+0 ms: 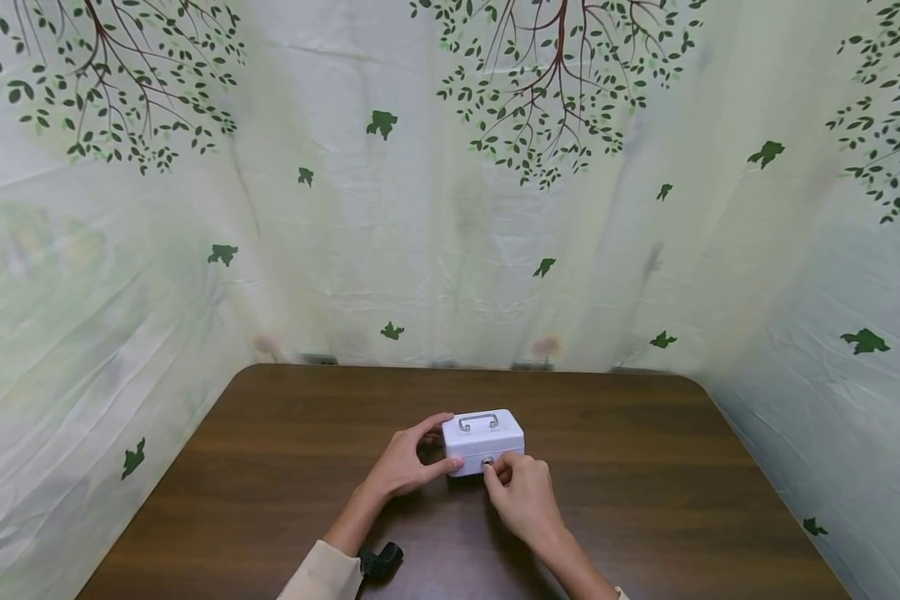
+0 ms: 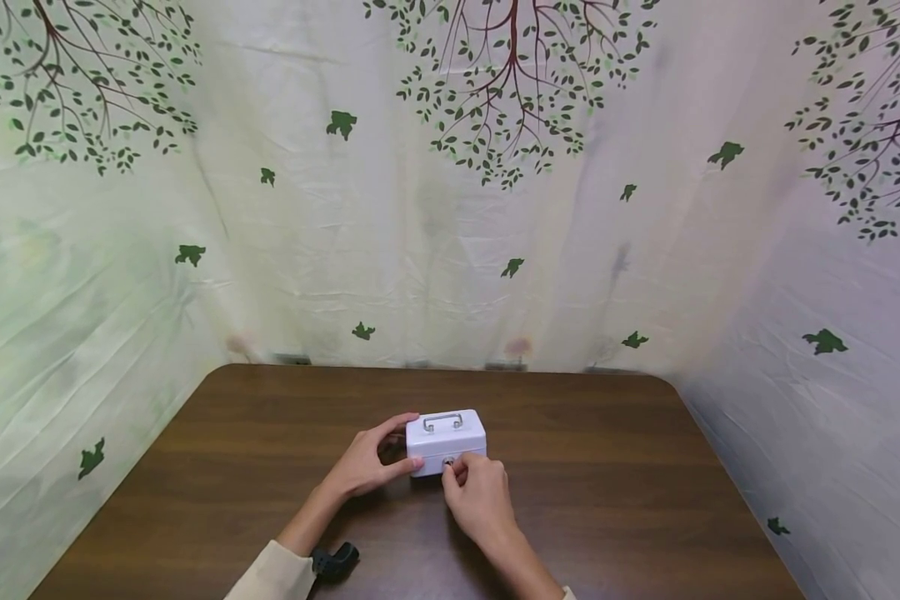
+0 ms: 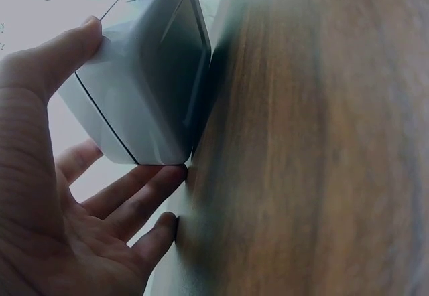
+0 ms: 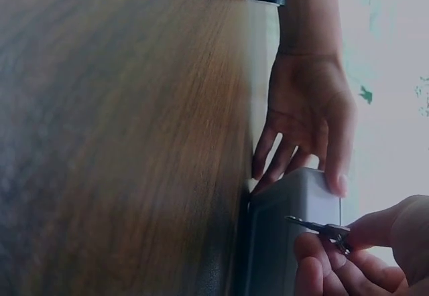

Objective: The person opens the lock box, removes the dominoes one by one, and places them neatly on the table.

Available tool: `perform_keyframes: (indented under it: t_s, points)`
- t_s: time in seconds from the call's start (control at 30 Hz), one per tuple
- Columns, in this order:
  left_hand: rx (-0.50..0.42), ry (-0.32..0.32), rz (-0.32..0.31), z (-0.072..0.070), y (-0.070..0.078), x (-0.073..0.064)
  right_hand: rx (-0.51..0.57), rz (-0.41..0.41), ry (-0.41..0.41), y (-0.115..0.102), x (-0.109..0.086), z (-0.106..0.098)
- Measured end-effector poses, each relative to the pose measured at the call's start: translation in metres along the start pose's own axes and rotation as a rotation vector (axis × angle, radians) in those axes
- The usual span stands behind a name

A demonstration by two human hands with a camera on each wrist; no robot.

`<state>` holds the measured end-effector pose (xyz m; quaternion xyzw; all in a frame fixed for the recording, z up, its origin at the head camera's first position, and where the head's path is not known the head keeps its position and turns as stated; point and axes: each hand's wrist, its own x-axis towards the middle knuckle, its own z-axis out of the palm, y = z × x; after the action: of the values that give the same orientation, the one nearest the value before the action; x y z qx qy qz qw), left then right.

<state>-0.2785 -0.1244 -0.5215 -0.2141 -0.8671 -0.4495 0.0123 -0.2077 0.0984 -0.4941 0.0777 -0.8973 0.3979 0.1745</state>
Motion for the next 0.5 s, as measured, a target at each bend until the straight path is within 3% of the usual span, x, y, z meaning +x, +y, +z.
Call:
perform_keyframes:
  t_s: [0.5]
  points:
    - [-0.009, -0.005, 0.005, 0.0, -0.0009, 0.0009, 0.13, 0.092, -0.059, 0.0028, 0.0013, -0.0004]
